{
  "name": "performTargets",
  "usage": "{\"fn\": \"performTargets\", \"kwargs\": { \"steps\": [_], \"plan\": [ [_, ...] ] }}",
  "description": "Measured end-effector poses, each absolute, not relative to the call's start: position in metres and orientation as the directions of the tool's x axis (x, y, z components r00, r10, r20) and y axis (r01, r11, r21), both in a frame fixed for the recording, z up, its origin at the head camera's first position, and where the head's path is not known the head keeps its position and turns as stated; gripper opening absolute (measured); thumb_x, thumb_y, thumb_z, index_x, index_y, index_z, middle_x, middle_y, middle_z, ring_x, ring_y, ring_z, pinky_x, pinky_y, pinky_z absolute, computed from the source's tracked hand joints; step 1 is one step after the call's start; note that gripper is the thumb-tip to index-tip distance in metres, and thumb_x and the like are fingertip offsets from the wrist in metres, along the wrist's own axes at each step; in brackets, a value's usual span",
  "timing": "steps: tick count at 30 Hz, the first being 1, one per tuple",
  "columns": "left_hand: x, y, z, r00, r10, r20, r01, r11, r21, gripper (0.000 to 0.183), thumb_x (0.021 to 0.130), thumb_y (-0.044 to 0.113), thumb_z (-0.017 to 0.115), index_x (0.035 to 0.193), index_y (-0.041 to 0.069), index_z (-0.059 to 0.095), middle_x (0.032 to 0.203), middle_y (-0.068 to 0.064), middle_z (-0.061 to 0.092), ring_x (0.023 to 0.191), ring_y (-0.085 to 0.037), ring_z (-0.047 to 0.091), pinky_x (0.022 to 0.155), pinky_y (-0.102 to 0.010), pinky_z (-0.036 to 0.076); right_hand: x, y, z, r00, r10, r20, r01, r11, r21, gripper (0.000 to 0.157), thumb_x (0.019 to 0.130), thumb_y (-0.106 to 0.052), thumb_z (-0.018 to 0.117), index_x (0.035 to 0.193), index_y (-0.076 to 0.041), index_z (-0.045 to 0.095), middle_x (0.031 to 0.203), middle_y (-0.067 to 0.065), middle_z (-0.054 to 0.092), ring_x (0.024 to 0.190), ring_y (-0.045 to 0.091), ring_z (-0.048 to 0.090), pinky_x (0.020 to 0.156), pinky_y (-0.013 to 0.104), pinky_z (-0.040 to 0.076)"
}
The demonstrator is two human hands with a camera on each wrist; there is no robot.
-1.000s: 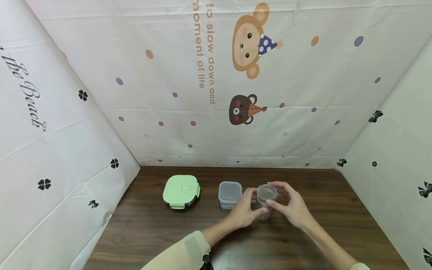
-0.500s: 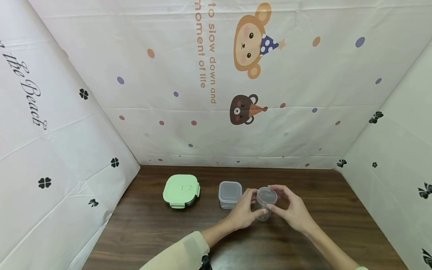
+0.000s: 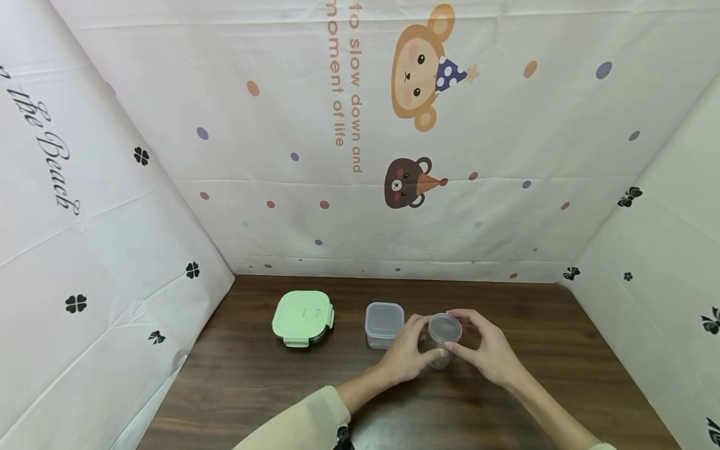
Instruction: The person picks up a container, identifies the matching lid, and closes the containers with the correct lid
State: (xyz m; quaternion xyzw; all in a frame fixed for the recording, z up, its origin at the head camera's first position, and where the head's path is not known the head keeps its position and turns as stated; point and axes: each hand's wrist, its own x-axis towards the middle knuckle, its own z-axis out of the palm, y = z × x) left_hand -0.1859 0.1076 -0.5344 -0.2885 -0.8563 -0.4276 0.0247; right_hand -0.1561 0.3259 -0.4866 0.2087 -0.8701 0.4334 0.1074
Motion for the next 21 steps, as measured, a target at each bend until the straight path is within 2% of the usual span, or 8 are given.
{"fn": "performTargets", "kwargs": {
  "steps": [10, 16, 21],
  "plan": [
    [-0.1862, 0.1084, -0.5376, -0.827, 0.479, 0.293, 0.517, 0.446, 0.73, 0.064, 0.099, 0.042, 0.076, 0.152, 0.016, 0.051, 0.134, 0.004, 0.06, 0.116, -0.006, 0.061, 0.096, -0.017, 0.05, -0.1579, 0.3245, -0.4879, -0.865, -0.29, 0.409, -0.501, 0.509, -0.7, 0.061, 0.086, -0.003, 0.088, 0.14, 0.0, 0.06, 0.13, 0.011, 0.065, 0.118, 0.012, 0.062, 0.097, 0.015, 0.05],
    [-0.1856, 0.1085, -0.5372, -0.835, 0.478, 0.272, 0.497, 0.444, 0.746, 0.064, 0.098, 0.041, 0.077, 0.151, 0.017, 0.05, 0.135, 0.005, 0.062, 0.116, -0.006, 0.062, 0.095, -0.018, 0.052, -0.1573, 0.3249, -0.4878, -0.867, -0.291, 0.404, -0.498, 0.505, -0.705, 0.061, 0.086, -0.003, 0.088, 0.141, 0.0, 0.06, 0.131, 0.012, 0.065, 0.119, 0.012, 0.062, 0.099, 0.015, 0.049],
    [-0.1851, 0.1086, -0.5358, -0.839, 0.474, 0.266, 0.49, 0.449, 0.747, 0.065, 0.097, 0.042, 0.078, 0.151, 0.018, 0.051, 0.134, 0.006, 0.062, 0.115, -0.005, 0.061, 0.094, -0.018, 0.052, -0.1576, 0.3235, -0.4884, -0.869, -0.286, 0.405, -0.496, 0.505, -0.707, 0.063, 0.085, -0.004, 0.089, 0.14, 0.0, 0.06, 0.13, 0.012, 0.063, 0.118, 0.013, 0.062, 0.1, 0.011, 0.047]
  ]
}}
